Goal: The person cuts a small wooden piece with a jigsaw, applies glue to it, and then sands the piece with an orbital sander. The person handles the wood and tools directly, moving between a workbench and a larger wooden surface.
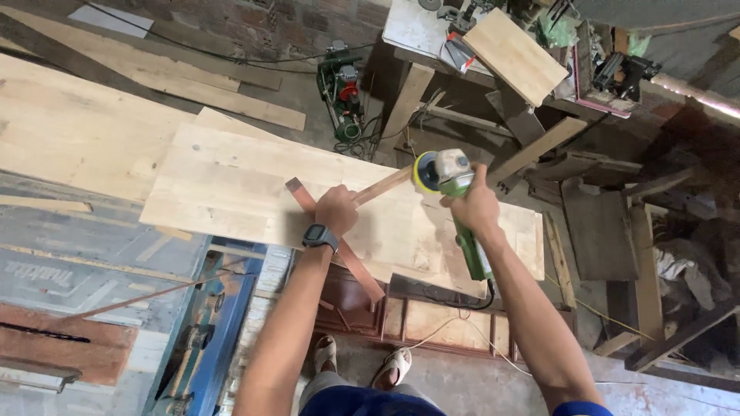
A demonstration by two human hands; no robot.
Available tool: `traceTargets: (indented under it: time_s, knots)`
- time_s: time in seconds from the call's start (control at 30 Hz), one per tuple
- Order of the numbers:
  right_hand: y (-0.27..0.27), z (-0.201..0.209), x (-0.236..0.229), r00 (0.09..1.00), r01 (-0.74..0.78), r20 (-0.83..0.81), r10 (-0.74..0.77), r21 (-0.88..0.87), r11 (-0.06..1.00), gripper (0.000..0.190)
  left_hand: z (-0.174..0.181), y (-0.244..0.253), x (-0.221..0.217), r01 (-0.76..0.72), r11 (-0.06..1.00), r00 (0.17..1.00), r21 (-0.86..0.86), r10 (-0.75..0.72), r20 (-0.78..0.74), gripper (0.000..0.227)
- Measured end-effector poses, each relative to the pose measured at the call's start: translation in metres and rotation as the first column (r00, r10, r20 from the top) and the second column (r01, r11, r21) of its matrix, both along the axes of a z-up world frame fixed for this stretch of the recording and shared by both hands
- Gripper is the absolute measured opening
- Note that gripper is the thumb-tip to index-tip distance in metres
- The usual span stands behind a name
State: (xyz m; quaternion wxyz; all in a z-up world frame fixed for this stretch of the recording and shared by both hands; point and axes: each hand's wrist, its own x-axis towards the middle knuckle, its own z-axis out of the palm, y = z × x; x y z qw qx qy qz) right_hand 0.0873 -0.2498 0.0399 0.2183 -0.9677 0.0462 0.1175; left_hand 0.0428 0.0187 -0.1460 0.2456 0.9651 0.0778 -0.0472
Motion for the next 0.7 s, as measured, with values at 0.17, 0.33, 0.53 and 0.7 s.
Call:
traceTargets:
  time_s: [0.17, 0.33, 0.53, 0.7]
  knots:
    - [0.028, 0.01, -0.032, 0.989, -0.114, -0.092, 0.112, -0.019, 0.993, 0.088, -0.026, 0.002, -0.001, -0.07, 0.968, 0.988, -0.242, 0.102, 0.119, 0.031]
    - [0.026, -0.005, -0.019, 0.983, -0.154, -0.11, 0.145, -0.084, 0.984, 0.087, -0.024, 0.003, 0.005, -0.187, 0.963, 0.982, -0.194, 0.191, 0.003, 0.028]
    - [-0.001, -0.002, 0.001, 0.998, -0.047, -0.031, 0.046, -0.023, 0.999, 0.086, -0.024, -0.001, 0.008, -0.235, 0.959, 0.972, -0.16, 0.236, -0.016, 0.024]
    - [-0.01, 0.009, -0.015, 1.0, 0.018, 0.017, -0.018, 0.04, 0.999, 0.086, 0.031, -0.003, -0.006, -0.201, 0.963, 0.979, -0.178, 0.192, -0.068, 0.021]
